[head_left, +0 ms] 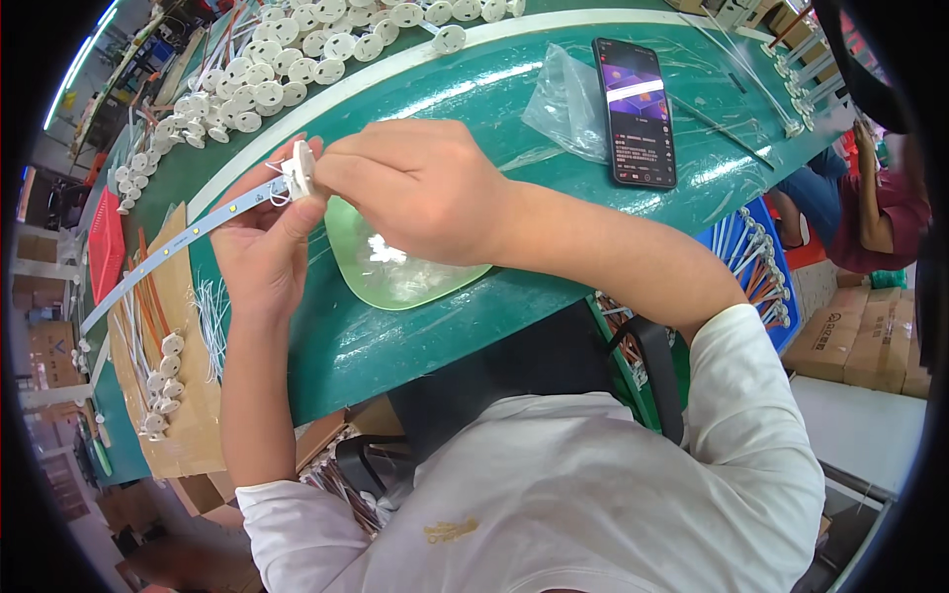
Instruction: Assembling small plastic base components onto LED light strips using a hand tool.
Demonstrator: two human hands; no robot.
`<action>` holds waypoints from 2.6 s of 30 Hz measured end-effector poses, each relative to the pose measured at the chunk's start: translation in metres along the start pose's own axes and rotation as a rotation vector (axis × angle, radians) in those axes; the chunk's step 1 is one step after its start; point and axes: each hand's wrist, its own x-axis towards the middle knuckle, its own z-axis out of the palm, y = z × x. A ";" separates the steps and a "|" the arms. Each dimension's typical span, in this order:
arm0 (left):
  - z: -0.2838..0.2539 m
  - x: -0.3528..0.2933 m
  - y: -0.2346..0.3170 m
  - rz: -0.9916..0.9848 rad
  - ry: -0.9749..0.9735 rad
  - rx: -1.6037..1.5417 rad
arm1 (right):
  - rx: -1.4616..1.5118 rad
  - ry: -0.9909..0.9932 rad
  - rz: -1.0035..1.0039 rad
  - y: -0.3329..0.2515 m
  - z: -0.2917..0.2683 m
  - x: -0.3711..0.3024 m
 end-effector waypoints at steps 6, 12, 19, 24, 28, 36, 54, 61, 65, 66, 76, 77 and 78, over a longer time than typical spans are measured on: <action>-0.002 -0.001 0.001 -0.066 -0.050 -0.074 | 0.031 -0.047 0.052 0.001 -0.004 0.000; -0.004 0.010 0.033 -0.306 -0.111 0.178 | 0.352 -0.214 0.200 0.013 -0.014 0.005; -0.141 0.010 0.132 -0.567 0.115 1.170 | 0.118 -0.258 0.222 0.033 -0.019 -0.001; -0.227 -0.069 0.162 -0.378 0.190 1.988 | 0.059 -0.342 0.143 0.030 -0.022 0.001; -0.205 -0.098 0.155 -0.463 0.120 2.066 | 0.081 -0.351 0.131 0.024 -0.022 0.003; -0.120 -0.040 0.173 -0.242 0.105 2.119 | 0.181 -0.423 0.301 0.009 -0.025 0.007; -0.162 0.345 -0.035 -0.191 -0.066 1.651 | 0.146 -0.277 0.232 0.018 -0.009 0.001; -0.150 0.357 -0.033 -0.007 -0.079 1.941 | 0.096 -0.246 0.162 0.026 -0.018 -0.004; -0.122 0.300 0.004 0.031 0.142 1.369 | 0.058 -0.182 0.169 0.028 -0.016 -0.002; -0.102 0.281 0.006 0.029 0.130 1.370 | 0.053 -0.179 0.178 0.031 -0.019 -0.002; 0.033 0.028 0.023 0.170 0.055 0.820 | 0.025 0.141 0.205 0.031 -0.016 0.015; 0.035 0.018 0.019 0.198 0.063 0.723 | 0.117 0.082 0.281 0.027 -0.015 0.015; 0.036 0.013 0.018 0.210 0.071 0.691 | 0.126 0.084 0.272 0.025 -0.013 0.012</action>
